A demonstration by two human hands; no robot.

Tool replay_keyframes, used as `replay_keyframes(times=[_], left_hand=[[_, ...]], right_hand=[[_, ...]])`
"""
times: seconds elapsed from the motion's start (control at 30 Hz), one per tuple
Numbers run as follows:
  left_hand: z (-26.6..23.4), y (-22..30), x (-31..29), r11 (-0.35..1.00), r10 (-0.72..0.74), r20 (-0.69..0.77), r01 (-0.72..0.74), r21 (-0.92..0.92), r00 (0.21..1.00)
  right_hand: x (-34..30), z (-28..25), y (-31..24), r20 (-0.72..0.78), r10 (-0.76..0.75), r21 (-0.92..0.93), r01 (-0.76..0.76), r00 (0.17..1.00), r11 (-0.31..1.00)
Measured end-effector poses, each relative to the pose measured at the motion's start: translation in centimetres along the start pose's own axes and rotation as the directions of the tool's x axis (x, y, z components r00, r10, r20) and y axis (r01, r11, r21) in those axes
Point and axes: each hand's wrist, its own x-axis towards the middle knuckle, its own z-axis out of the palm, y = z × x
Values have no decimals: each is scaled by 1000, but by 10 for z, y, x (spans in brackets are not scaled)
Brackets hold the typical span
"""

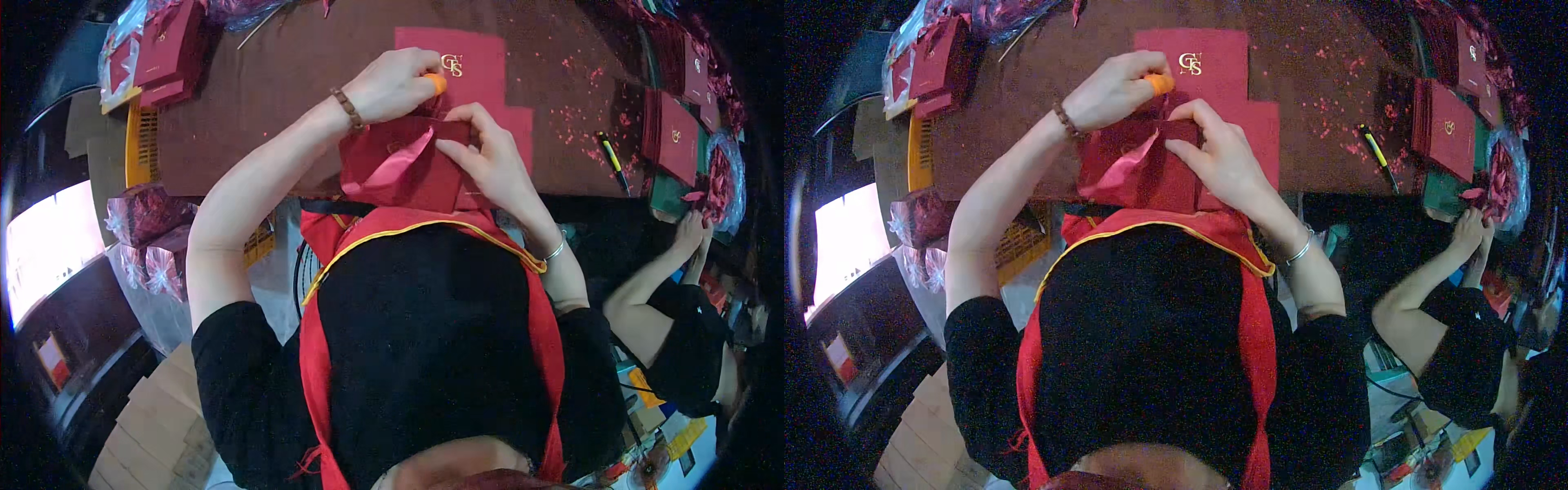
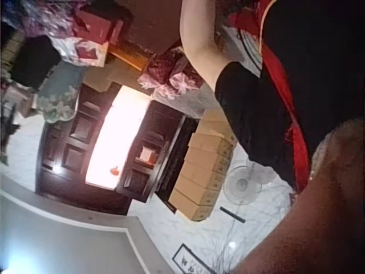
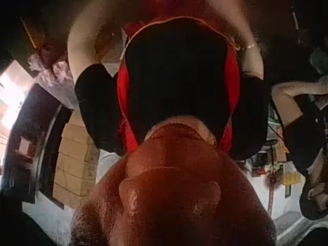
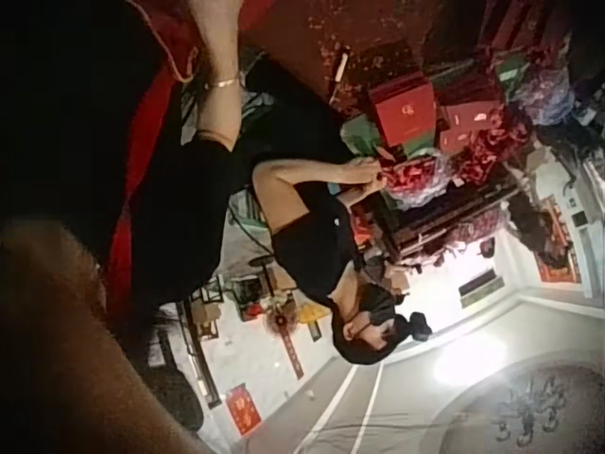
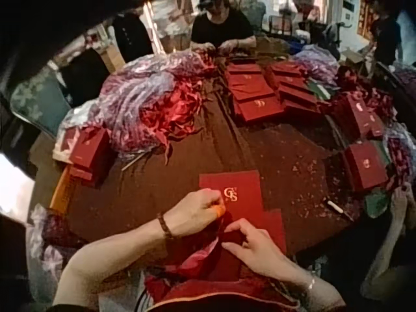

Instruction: The person assembles gift bags by threading ribbons through the bags to attach handles, folding the bags into shape, and stacking the completed bags.

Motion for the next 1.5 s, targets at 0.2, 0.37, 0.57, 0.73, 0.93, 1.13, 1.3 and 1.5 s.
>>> replay_keyframes(times=[0.2, 0.37, 0.57, 0.73, 0.93, 1.13, 1.3, 1.5], left_hand=[[-35, -10, 18, 930, -270, -272, 178, -321, 924], [-43, -25, 21, 777, -187, -213, 11, -630, 959], [-59, -58, -18, 807, -183, -379, -82, -584, 907], [-3, -6, -49, 804, -78, -188, -50, -593, 979], [29, -68, -40, -282, 225, 129, 191, -940, 966], [-22, -73, -15, -377, 205, -128, -43, -925, 970], [-27, -93, -29, -295, 153, -70, -22, -955, 986], [-14, -19, 1, 153, -460, -173, -114, -982, 871]], right_hand=[[-3, 0, 1, 91, -2, 106, -8, 996, 994], [-1, 3, 12, 52, -37, 264, 22, 998, 964], [5, -8, -3, -7, 31, 739, -16, 999, 673], [21, -3, -10, -149, -117, 741, 189, 982, 644], [30, -20, -1, -281, -379, -81, 371, 882, 925], [14, -60, 42, -15, -194, -730, 122, 981, 673], [18, -51, 32, -60, -89, -322, 65, 994, 945], [65, -74, 23, -27, -300, -618, 220, 953, 755]])
